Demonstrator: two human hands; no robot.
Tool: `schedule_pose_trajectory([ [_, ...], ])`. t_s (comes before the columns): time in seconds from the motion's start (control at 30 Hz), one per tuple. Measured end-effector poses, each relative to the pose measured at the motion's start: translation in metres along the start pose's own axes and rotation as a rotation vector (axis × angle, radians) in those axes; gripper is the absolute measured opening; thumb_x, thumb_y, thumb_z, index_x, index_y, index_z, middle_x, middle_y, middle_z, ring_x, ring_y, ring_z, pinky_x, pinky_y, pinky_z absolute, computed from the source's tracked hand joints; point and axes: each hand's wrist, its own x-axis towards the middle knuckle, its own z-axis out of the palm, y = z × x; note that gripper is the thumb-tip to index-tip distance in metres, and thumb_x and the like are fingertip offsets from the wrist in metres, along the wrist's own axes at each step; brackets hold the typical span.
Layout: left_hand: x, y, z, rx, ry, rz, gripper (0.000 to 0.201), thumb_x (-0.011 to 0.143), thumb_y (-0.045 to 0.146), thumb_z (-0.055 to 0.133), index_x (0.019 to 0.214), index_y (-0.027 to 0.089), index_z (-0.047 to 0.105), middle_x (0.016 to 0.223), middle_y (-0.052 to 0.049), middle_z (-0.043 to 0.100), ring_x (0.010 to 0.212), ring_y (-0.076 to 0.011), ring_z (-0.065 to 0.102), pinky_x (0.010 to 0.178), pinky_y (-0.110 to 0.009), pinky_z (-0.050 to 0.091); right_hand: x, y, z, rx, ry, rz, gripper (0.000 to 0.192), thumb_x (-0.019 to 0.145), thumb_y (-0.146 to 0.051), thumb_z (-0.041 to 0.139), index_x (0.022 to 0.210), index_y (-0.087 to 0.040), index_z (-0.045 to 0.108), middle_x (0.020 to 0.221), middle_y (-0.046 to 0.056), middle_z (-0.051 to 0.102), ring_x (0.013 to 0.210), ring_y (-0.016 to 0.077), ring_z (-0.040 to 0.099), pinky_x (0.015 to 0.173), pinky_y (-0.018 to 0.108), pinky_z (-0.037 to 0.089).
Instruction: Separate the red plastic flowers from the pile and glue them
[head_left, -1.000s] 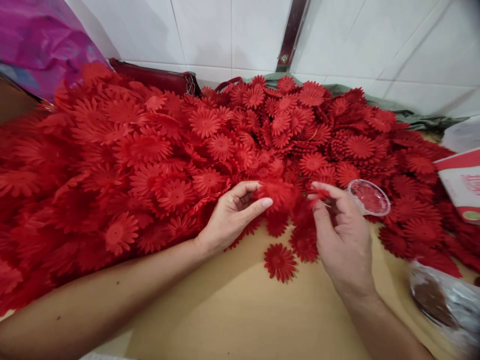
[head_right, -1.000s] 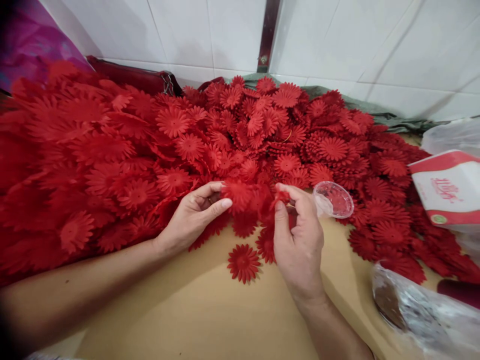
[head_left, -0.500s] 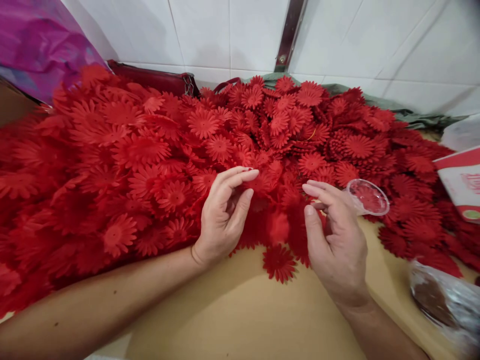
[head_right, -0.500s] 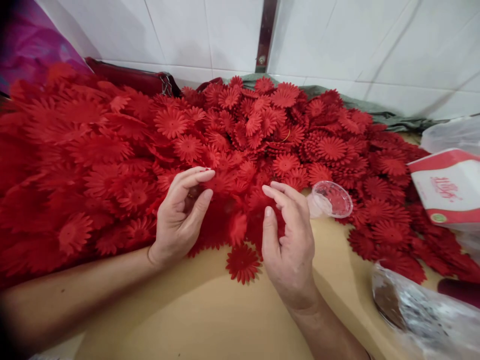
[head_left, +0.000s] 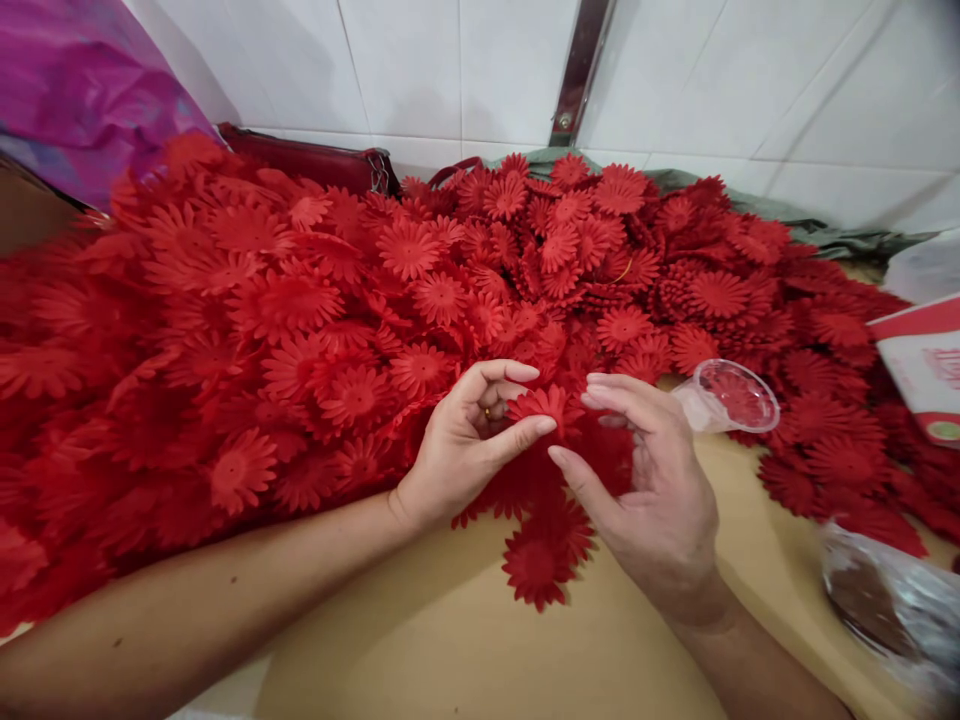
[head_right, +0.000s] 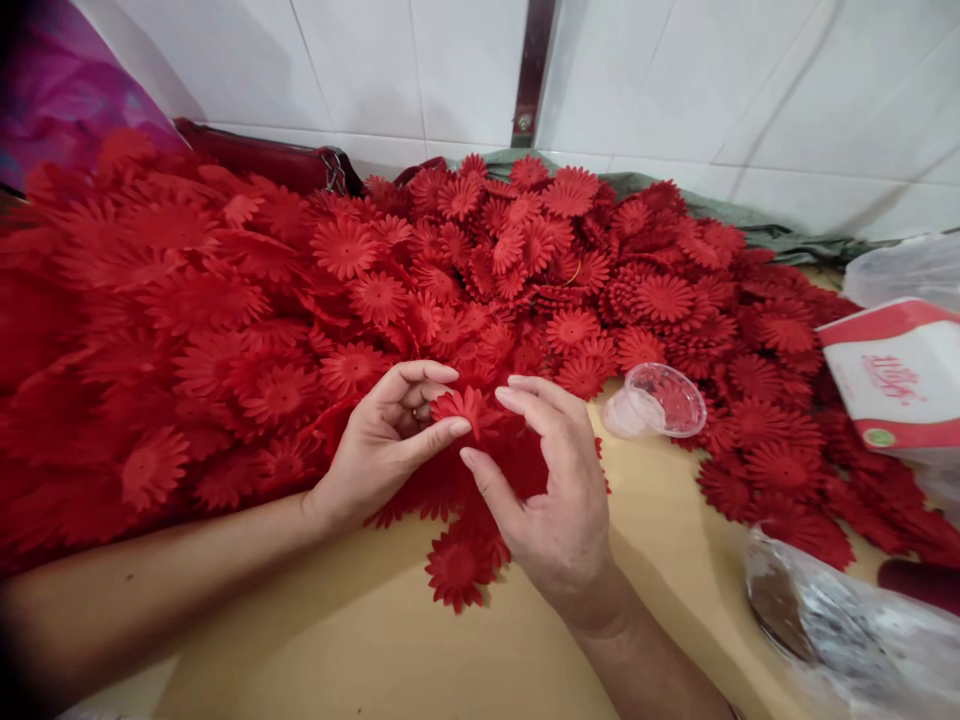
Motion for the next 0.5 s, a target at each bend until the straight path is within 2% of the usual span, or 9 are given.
schedule_pose_trajectory([
  [0.1, 0.0031, 0.0021, -0.0005, -0.07, 0.0, -0.073, 0.037, 0.08, 0.024, 0.084, 0.11, 0.018, 0.062, 0.083, 0.002, 0.065, 0.075, -0.0082, 0.062, 0.073, -0.019, 0.05, 0.0017, -0.0018, -0.0003, -0.033, 0.004, -0.03, 0.039, 0.086, -0.023, 0.077, 0.122, -0.026, 0.063, 0.128, 0.011, 0.062, 0.123, 0.028, 0.06, 0.107, 0.054, 0.051],
  [0.23, 0.0033, 0.0021, -0.0007, -0.178, -0.069, -0.126, 0.036, 0.079, 0.021, 0.084, 0.108, 0.019, 0.062, 0.081, 0.003, 0.068, 0.073, -0.0076, 0.063, 0.073, -0.019, 0.051, 0.0035, -0.0053, -0.0022, -0.073, -0.02, 0.003, 0.014, 0.093, -0.024, 0.068, 0.106, -0.026, 0.07, 0.124, 0.01, 0.064, 0.117, 0.026, 0.065, 0.105, 0.052, 0.053],
  [0.37, 0.0023, 0.0001, 0.0002, -0.18, -0.141, -0.121, 0.034, 0.081, 0.019, 0.082, 0.11, 0.019, 0.064, 0.088, 0.001, 0.069, 0.076, -0.0081, 0.064, 0.076, -0.02, 0.052, 0.0047, -0.0062, -0.0045, -0.03, 0.016, 0.102, 0.009, 0.097, -0.024, 0.06, 0.102, -0.025, 0.068, 0.12, 0.01, 0.067, 0.117, 0.0253, 0.064, 0.105, 0.051, 0.051],
  [0.5, 0.0023, -0.0019, 0.0009, -0.103, -0.124, -0.085, 0.027, 0.082, 0.019, 0.081, 0.105, 0.019, 0.066, 0.088, 0.0, 0.067, 0.078, -0.0084, 0.062, 0.076, -0.019, 0.052, 0.0036, -0.0038, -0.0036, 0.079, 0.059, 0.234, 0.009, 0.1, -0.029, 0.056, 0.1, -0.024, 0.063, 0.116, 0.01, 0.068, 0.114, 0.0241, 0.064, 0.1, 0.045, 0.052],
])
